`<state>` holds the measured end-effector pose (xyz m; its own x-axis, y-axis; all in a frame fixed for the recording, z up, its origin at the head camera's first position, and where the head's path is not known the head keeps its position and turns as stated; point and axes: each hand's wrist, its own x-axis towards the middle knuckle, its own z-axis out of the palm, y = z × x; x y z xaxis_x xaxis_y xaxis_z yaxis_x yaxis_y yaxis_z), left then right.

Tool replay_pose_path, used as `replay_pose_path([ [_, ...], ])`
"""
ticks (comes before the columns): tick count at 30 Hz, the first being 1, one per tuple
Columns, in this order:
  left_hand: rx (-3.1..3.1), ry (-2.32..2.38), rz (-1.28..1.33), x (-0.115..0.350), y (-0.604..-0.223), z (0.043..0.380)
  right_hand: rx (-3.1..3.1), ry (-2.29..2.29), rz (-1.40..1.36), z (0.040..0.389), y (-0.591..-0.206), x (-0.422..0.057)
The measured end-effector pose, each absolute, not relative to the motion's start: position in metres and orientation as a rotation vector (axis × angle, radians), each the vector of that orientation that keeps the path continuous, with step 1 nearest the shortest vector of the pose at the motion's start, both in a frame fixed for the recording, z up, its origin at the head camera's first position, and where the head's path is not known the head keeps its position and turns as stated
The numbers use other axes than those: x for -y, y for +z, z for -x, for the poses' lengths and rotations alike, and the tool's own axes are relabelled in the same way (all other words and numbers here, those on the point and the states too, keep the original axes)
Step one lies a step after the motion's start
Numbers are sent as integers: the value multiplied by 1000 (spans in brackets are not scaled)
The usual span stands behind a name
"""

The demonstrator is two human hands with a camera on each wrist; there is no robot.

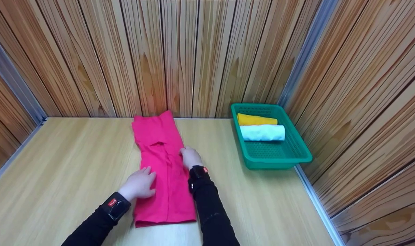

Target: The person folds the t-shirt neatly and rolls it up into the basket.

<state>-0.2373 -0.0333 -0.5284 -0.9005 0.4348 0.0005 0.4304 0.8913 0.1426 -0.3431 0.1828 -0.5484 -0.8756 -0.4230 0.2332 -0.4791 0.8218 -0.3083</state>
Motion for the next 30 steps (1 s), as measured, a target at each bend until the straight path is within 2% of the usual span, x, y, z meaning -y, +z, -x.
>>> replay_pose_path([
  [11,-2954,255,-686,35,-530,241,2968,505,-472,320,-541,-186],
  [30,-2948,236,-722,37,-529,244,2973,501,-478,318,-541,-199],
])
